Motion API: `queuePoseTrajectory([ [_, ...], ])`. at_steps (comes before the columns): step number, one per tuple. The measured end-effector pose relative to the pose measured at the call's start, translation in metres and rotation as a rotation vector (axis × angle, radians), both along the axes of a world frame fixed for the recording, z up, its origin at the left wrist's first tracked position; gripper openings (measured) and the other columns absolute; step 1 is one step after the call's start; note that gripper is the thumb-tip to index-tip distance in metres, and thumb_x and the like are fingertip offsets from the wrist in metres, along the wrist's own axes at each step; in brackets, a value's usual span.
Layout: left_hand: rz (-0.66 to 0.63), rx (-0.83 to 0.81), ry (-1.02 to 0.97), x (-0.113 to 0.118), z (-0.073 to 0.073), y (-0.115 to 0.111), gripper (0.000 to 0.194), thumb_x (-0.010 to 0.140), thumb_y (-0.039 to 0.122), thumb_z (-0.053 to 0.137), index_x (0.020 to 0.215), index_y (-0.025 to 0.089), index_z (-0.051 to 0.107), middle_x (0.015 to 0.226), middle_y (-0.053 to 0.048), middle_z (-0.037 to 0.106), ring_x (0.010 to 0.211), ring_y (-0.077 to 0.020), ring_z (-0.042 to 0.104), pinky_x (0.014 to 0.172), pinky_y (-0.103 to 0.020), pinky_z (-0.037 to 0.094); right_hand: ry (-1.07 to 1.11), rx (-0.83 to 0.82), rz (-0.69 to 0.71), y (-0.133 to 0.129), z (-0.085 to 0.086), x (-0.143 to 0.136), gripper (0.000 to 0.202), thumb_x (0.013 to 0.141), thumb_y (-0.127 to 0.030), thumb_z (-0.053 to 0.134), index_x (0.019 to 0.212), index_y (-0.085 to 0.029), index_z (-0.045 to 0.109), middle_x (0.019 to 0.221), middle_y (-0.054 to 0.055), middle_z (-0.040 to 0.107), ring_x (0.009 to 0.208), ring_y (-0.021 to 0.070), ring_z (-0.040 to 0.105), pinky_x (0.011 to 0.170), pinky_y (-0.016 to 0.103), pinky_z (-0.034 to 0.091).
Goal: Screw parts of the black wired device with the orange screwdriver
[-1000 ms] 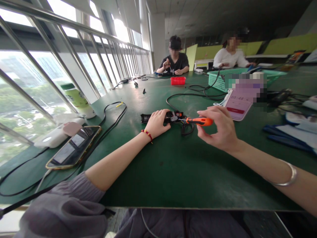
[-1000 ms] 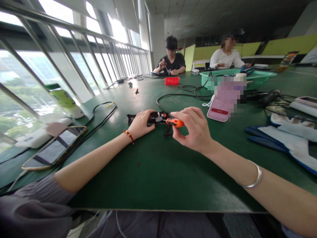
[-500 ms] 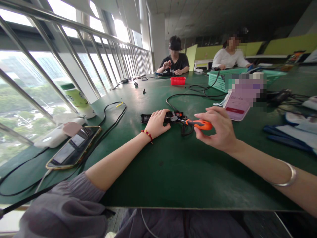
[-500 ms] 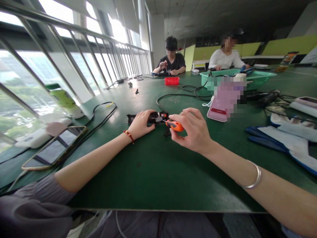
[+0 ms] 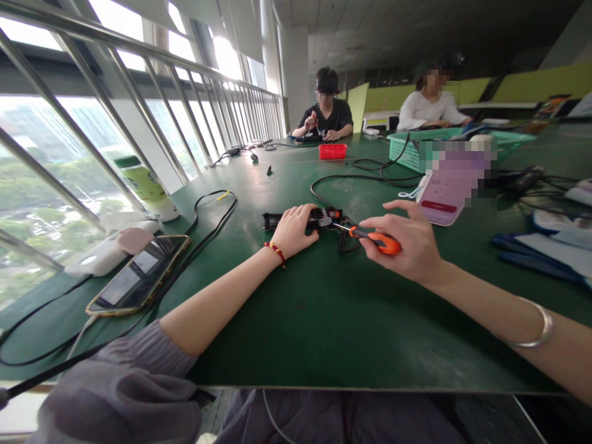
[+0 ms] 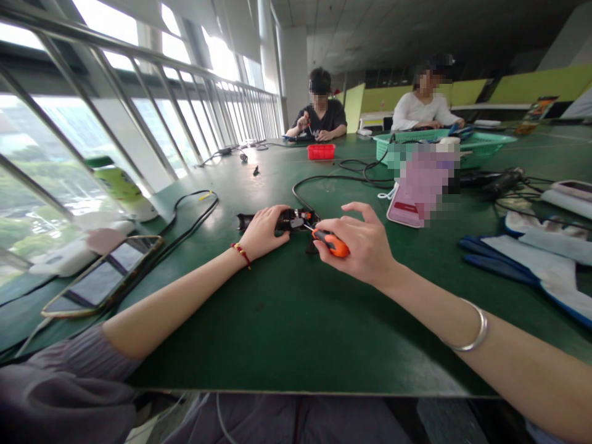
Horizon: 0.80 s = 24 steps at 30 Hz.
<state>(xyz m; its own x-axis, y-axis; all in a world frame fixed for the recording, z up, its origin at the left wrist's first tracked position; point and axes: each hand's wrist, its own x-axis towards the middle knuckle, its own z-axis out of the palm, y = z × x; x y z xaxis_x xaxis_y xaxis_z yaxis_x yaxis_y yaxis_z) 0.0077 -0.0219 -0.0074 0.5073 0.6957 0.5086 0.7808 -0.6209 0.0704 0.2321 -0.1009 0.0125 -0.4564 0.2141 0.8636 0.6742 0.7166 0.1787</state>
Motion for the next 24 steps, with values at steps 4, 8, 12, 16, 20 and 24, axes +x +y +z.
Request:
queuePoseTrajectory([
  [4, -0.005, -0.001, -0.004, 0.0002, -0.0008, 0.0007, 0.048, 0.071, 0.025, 0.053, 0.117, 0.015, 0.046, 0.112, -0.009, 0.058, 0.104, -0.0246, 0.053, 0.093, -0.037, 0.040, 0.030, 0.038, -0.002, 0.0005, 0.0004, -0.0002, 0.033, 0.074, -0.020, 0.061, 0.105, -0.023, 0.050, 0.079, -0.001, 0.065, 0.064, 0.0160, 0.060, 0.081, 0.039, 0.049],
  [8, -0.005, 0.004, -0.001, 0.0004, -0.0013, 0.0013, 0.048, 0.071, 0.026, 0.053, 0.118, 0.015, 0.045, 0.112, -0.008, 0.058, 0.103, -0.0246, 0.053, 0.093, -0.037, 0.040, 0.041, 0.097, 0.006, 0.0006, 0.0020, -0.0013, 0.044, 0.072, -0.019, 0.061, 0.114, -0.022, 0.047, 0.084, 0.003, 0.064, 0.076, 0.0192, 0.060, 0.079, 0.039, 0.050],
  [12, -0.003, -0.004, 0.000, 0.0001, -0.0015, 0.0011, 0.048, 0.071, 0.026, 0.052, 0.118, 0.015, 0.045, 0.113, -0.009, 0.058, 0.104, -0.0247, 0.053, 0.093, -0.038, 0.040, 0.001, 0.039, 0.012, -0.0005, 0.0014, -0.0016, 0.035, 0.073, -0.022, 0.062, 0.107, -0.022, 0.050, 0.077, -0.001, 0.066, 0.061, 0.0133, 0.058, 0.085, 0.040, 0.048],
  [16, -0.006, -0.003, -0.005, -0.0004, -0.0014, 0.0009, 0.048, 0.072, 0.026, 0.052, 0.118, 0.015, 0.045, 0.112, -0.009, 0.058, 0.104, -0.0247, 0.053, 0.093, -0.038, 0.040, 0.034, 0.031, 0.012, 0.0000, 0.0007, -0.0013, 0.038, 0.074, -0.023, 0.061, 0.110, -0.022, 0.049, 0.078, -0.001, 0.066, 0.061, 0.0137, 0.059, 0.083, 0.040, 0.049],
  [20, -0.007, -0.007, 0.003, -0.0005, -0.0003, 0.0005, 0.048, 0.072, 0.027, 0.052, 0.118, 0.015, 0.045, 0.111, -0.009, 0.058, 0.102, -0.0249, 0.053, 0.092, -0.038, 0.041, 0.060, 0.077, 0.020, 0.0000, 0.0010, -0.0024, 0.048, 0.072, -0.019, 0.061, 0.117, -0.021, 0.045, 0.082, 0.003, 0.065, 0.076, 0.0193, 0.061, 0.078, 0.039, 0.050],
  [24, 0.003, -0.019, -0.002, 0.0004, 0.0006, -0.0007, 0.048, 0.071, 0.026, 0.052, 0.118, 0.016, 0.045, 0.112, -0.008, 0.058, 0.104, -0.0247, 0.053, 0.093, -0.038, 0.040, 0.019, 0.036, 0.028, -0.0022, 0.0008, -0.0037, 0.042, 0.073, -0.022, 0.061, 0.113, -0.024, 0.047, 0.080, 0.000, 0.067, 0.065, 0.0156, 0.060, 0.084, 0.040, 0.049],
])
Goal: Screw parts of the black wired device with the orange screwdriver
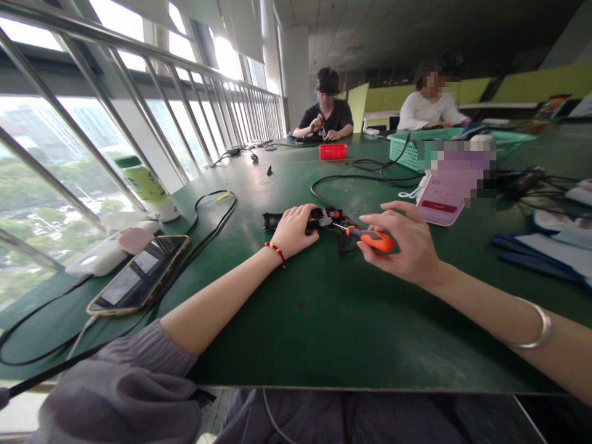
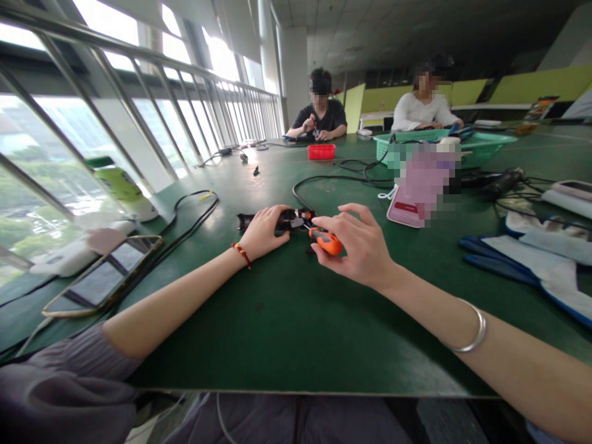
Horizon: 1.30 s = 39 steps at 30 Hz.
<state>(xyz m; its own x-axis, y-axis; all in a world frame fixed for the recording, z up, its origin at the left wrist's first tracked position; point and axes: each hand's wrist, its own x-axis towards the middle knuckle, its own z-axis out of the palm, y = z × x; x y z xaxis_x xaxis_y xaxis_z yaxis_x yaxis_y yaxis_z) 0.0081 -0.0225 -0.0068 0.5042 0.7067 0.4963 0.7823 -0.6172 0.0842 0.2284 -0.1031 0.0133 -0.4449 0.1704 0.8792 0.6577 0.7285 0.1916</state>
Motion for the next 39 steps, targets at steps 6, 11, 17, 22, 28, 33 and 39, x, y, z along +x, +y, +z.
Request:
queuePoseTrajectory([
  [6, -0.004, 0.003, 0.001, 0.0002, -0.0008, 0.0003, 0.048, 0.072, 0.026, 0.052, 0.118, 0.016, 0.045, 0.113, -0.009, 0.058, 0.104, -0.0246, 0.053, 0.093, -0.038, 0.040, 0.042, 0.005, -0.011, -0.0002, -0.0003, 0.0002, 0.047, 0.073, -0.022, 0.061, 0.117, -0.023, 0.045, 0.081, 0.001, 0.067, 0.070, 0.0179, 0.061, 0.080, 0.040, 0.051],
  [11, -0.006, 0.007, 0.001, -0.0005, -0.0016, 0.0010, 0.048, 0.072, 0.026, 0.052, 0.118, 0.016, 0.045, 0.113, -0.008, 0.058, 0.104, -0.0241, 0.053, 0.094, -0.037, 0.040, 0.023, 0.027, -0.012, 0.0015, -0.0014, 0.0009, 0.046, 0.072, -0.020, 0.061, 0.115, -0.021, 0.046, 0.084, 0.002, 0.067, 0.071, 0.0169, 0.061, 0.080, 0.039, 0.050],
  [17, -0.005, 0.005, 0.000, 0.0002, -0.0013, 0.0004, 0.048, 0.071, 0.026, 0.052, 0.118, 0.015, 0.045, 0.113, -0.009, 0.058, 0.104, -0.0244, 0.053, 0.093, -0.037, 0.040, 0.024, 0.005, -0.029, 0.0014, -0.0009, 0.0018, 0.039, 0.073, -0.021, 0.061, 0.111, -0.023, 0.048, 0.077, -0.001, 0.066, 0.063, 0.0151, 0.060, 0.083, 0.040, 0.050],
  [22, -0.008, 0.006, -0.002, -0.0003, -0.0012, 0.0008, 0.048, 0.072, 0.026, 0.052, 0.118, 0.016, 0.045, 0.112, -0.009, 0.058, 0.103, -0.0247, 0.053, 0.093, -0.038, 0.040, 0.045, 0.055, -0.017, 0.0008, 0.0008, 0.0008, 0.047, 0.071, -0.018, 0.062, 0.115, -0.022, 0.046, 0.081, 0.003, 0.065, 0.074, 0.0188, 0.061, 0.079, 0.039, 0.051],
  [28, -0.007, -0.008, -0.011, 0.0001, -0.0007, 0.0005, 0.047, 0.072, 0.025, 0.051, 0.118, 0.017, 0.045, 0.113, -0.009, 0.058, 0.105, -0.0251, 0.052, 0.094, -0.039, 0.039, 0.004, -0.022, -0.021, 0.0020, -0.0019, 0.0035, 0.033, 0.074, -0.023, 0.061, 0.105, -0.023, 0.051, 0.076, -0.003, 0.066, 0.058, 0.0131, 0.060, 0.085, 0.041, 0.048],
  [33, -0.006, 0.002, 0.001, 0.0003, -0.0006, 0.0002, 0.048, 0.072, 0.026, 0.052, 0.118, 0.016, 0.045, 0.112, -0.008, 0.058, 0.103, -0.0250, 0.053, 0.093, -0.038, 0.040, 0.044, 0.044, -0.038, 0.0019, 0.0000, 0.0029, 0.047, 0.073, -0.019, 0.060, 0.118, -0.025, 0.045, 0.084, 0.003, 0.065, 0.076, 0.0203, 0.062, 0.081, 0.041, 0.049],
  [39, -0.007, 0.000, -0.004, -0.0006, -0.0018, 0.0011, 0.048, 0.072, 0.026, 0.052, 0.118, 0.016, 0.045, 0.113, -0.009, 0.058, 0.105, -0.0248, 0.052, 0.095, -0.038, 0.039, -0.020, -0.028, -0.015, 0.0018, -0.0010, 0.0035, 0.025, 0.074, -0.023, 0.061, 0.098, -0.023, 0.053, 0.071, -0.003, 0.065, 0.055, 0.0129, 0.058, 0.086, 0.041, 0.046],
])
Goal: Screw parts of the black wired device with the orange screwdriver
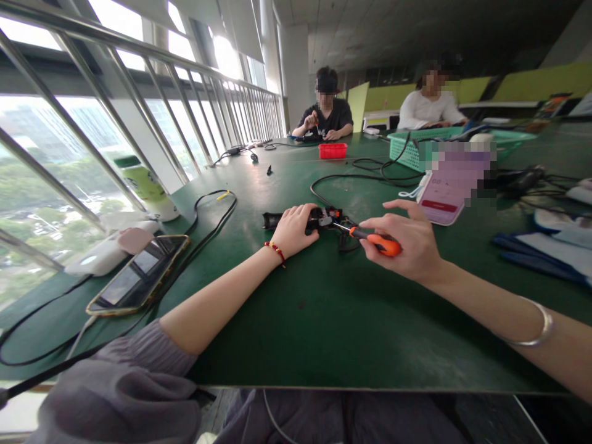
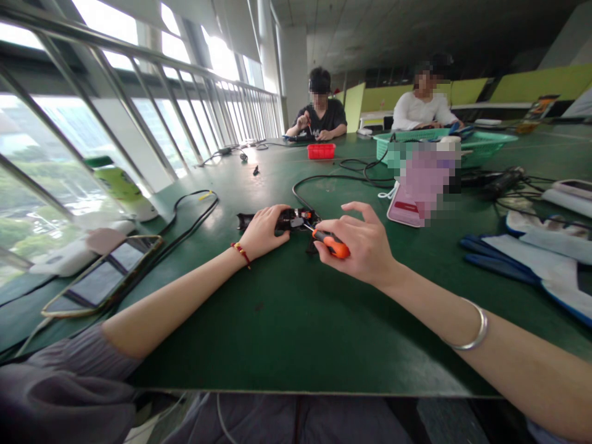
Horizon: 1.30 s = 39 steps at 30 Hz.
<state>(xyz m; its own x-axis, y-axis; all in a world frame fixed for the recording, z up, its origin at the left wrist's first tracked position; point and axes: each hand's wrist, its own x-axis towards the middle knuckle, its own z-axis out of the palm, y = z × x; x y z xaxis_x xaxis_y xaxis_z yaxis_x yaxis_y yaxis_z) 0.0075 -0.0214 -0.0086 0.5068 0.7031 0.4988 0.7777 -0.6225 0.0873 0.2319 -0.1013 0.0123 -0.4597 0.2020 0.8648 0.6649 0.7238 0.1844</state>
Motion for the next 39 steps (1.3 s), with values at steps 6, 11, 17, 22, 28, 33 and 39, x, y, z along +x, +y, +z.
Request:
queuePoseTrajectory([
  [6, -0.001, 0.004, 0.006, -0.0001, 0.0003, -0.0001, 0.048, 0.072, 0.026, 0.052, 0.118, 0.017, 0.044, 0.112, -0.008, 0.058, 0.104, -0.0244, 0.053, 0.094, -0.038, 0.039, 0.052, 0.056, -0.013, 0.0003, 0.0008, -0.0001, 0.047, 0.073, -0.021, 0.060, 0.117, -0.026, 0.045, 0.085, 0.001, 0.066, 0.074, 0.0194, 0.062, 0.083, 0.041, 0.048],
  [11, 0.005, 0.001, 0.008, 0.0003, 0.0006, -0.0005, 0.048, 0.072, 0.026, 0.052, 0.118, 0.016, 0.045, 0.113, -0.008, 0.058, 0.105, -0.0247, 0.052, 0.094, -0.038, 0.039, 0.016, 0.045, 0.004, 0.0006, 0.0005, -0.0001, 0.036, 0.074, -0.022, 0.062, 0.107, -0.024, 0.049, 0.080, 0.000, 0.066, 0.066, 0.0173, 0.061, 0.084, 0.042, 0.048],
  [17, 0.002, 0.006, 0.007, 0.0001, 0.0003, -0.0004, 0.048, 0.072, 0.026, 0.052, 0.118, 0.016, 0.045, 0.112, -0.009, 0.058, 0.104, -0.0249, 0.053, 0.094, -0.038, 0.039, 0.038, 0.033, 0.003, 0.0012, 0.0010, 0.0013, 0.038, 0.073, -0.022, 0.063, 0.109, -0.024, 0.049, 0.079, 0.000, 0.065, 0.067, 0.0172, 0.060, 0.083, 0.040, 0.048],
  [22, 0.006, 0.011, 0.014, 0.0000, 0.0008, -0.0009, 0.048, 0.072, 0.027, 0.052, 0.119, 0.016, 0.045, 0.112, -0.008, 0.058, 0.103, -0.0248, 0.053, 0.093, -0.037, 0.040, 0.025, 0.071, 0.016, 0.0006, 0.0023, -0.0006, 0.044, 0.071, -0.019, 0.062, 0.112, -0.022, 0.047, 0.085, 0.003, 0.064, 0.078, 0.0194, 0.060, 0.081, 0.040, 0.049],
  [28, 0.006, 0.015, 0.010, 0.0001, 0.0005, -0.0003, 0.049, 0.071, 0.026, 0.052, 0.118, 0.013, 0.046, 0.112, -0.009, 0.059, 0.104, -0.0247, 0.053, 0.093, -0.037, 0.040, 0.010, 0.011, 0.000, 0.0022, 0.0000, 0.0009, 0.026, 0.073, -0.023, 0.063, 0.097, -0.021, 0.053, 0.072, -0.002, 0.063, 0.060, 0.0127, 0.056, 0.087, 0.040, 0.047],
  [33, 0.002, 0.020, 0.013, 0.0005, 0.0003, -0.0004, 0.048, 0.072, 0.026, 0.052, 0.118, 0.015, 0.046, 0.111, -0.008, 0.058, 0.102, -0.0247, 0.053, 0.092, -0.037, 0.040, 0.058, 0.098, -0.013, 0.0023, 0.0024, 0.0005, 0.043, 0.071, -0.018, 0.063, 0.111, -0.021, 0.048, 0.082, 0.004, 0.064, 0.075, 0.0194, 0.060, 0.081, 0.039, 0.049],
  [39, -0.001, 0.021, 0.003, 0.0000, -0.0009, 0.0008, 0.048, 0.072, 0.025, 0.052, 0.118, 0.015, 0.045, 0.112, -0.009, 0.058, 0.104, -0.0247, 0.053, 0.093, -0.038, 0.040, -0.014, 0.002, 0.003, 0.0000, 0.0017, 0.0001, 0.022, 0.074, -0.022, 0.063, 0.093, -0.020, 0.053, 0.071, -0.002, 0.064, 0.057, 0.0121, 0.057, 0.086, 0.041, 0.047],
])
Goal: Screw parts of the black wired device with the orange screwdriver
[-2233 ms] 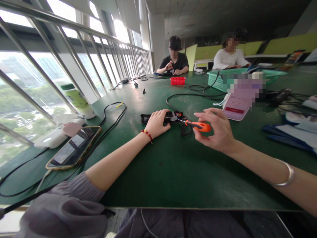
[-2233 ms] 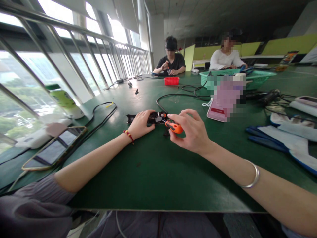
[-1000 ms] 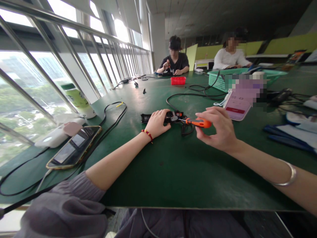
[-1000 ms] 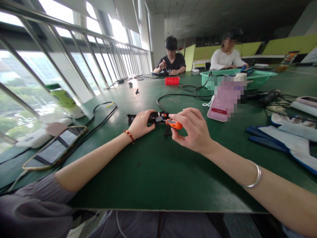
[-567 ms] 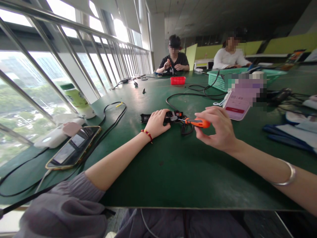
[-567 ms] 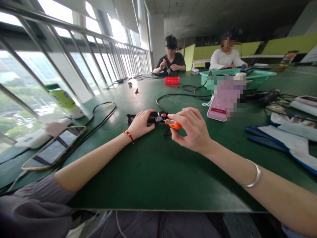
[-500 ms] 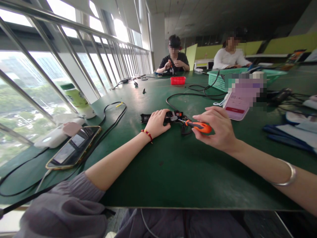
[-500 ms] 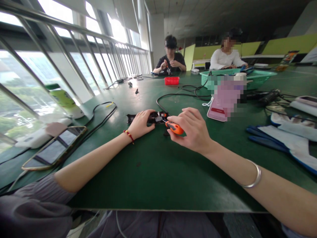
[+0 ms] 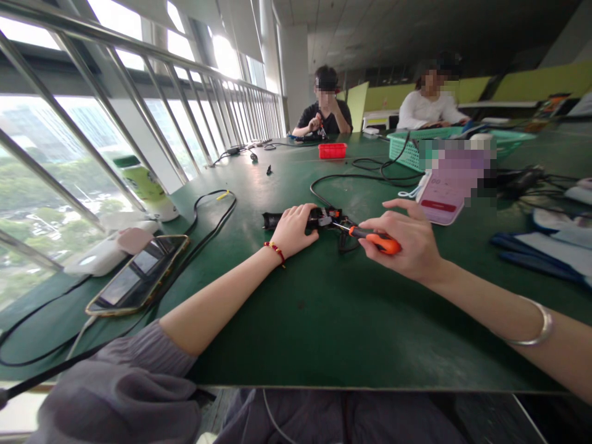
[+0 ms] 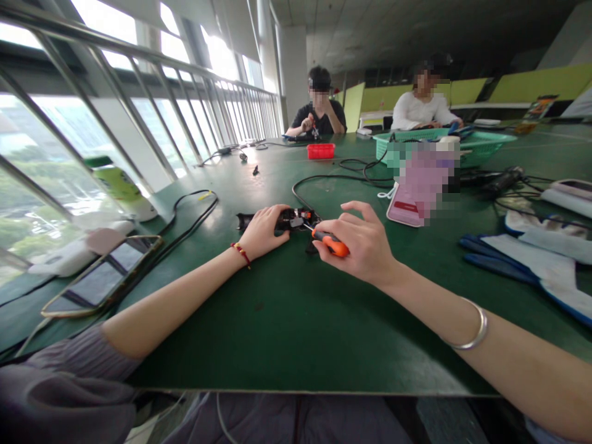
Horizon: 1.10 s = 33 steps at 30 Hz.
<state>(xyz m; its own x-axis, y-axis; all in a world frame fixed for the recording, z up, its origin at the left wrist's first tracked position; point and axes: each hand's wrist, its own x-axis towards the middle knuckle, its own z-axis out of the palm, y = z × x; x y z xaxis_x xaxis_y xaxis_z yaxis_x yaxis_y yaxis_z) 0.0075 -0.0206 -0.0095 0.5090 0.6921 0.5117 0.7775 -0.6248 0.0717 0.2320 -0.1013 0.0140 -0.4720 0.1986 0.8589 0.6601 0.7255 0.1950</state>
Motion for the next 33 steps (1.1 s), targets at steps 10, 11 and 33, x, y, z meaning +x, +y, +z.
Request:
queuePoseTrajectory([
  [10, 0.001, 0.000, 0.010, 0.0006, 0.0011, -0.0006, 0.049, 0.072, 0.026, 0.052, 0.118, 0.013, 0.046, 0.112, -0.009, 0.058, 0.103, -0.0245, 0.053, 0.092, -0.036, 0.040, 0.032, 0.068, 0.004, 0.0009, 0.0009, -0.0002, 0.039, 0.073, -0.022, 0.064, 0.109, -0.022, 0.048, 0.082, 0.001, 0.065, 0.072, 0.0178, 0.061, 0.083, 0.041, 0.049],
  [11, 0.001, 0.000, 0.008, 0.0006, 0.0010, -0.0004, 0.049, 0.072, 0.026, 0.052, 0.118, 0.013, 0.046, 0.112, -0.009, 0.058, 0.103, -0.0246, 0.053, 0.093, -0.036, 0.040, 0.020, 0.044, 0.004, 0.0008, 0.0004, 0.0000, 0.034, 0.074, -0.023, 0.064, 0.105, -0.022, 0.049, 0.078, 0.000, 0.065, 0.067, 0.0161, 0.060, 0.084, 0.041, 0.049],
  [33, 0.001, -0.011, 0.006, 0.0004, 0.0015, -0.0005, 0.049, 0.072, 0.026, 0.052, 0.119, 0.014, 0.045, 0.112, -0.009, 0.058, 0.103, -0.0248, 0.053, 0.093, -0.038, 0.040, 0.021, 0.093, 0.037, 0.0017, 0.0013, -0.0010, 0.045, 0.070, -0.017, 0.064, 0.112, -0.019, 0.046, 0.086, 0.005, 0.064, 0.078, 0.0180, 0.060, 0.078, 0.037, 0.051],
])
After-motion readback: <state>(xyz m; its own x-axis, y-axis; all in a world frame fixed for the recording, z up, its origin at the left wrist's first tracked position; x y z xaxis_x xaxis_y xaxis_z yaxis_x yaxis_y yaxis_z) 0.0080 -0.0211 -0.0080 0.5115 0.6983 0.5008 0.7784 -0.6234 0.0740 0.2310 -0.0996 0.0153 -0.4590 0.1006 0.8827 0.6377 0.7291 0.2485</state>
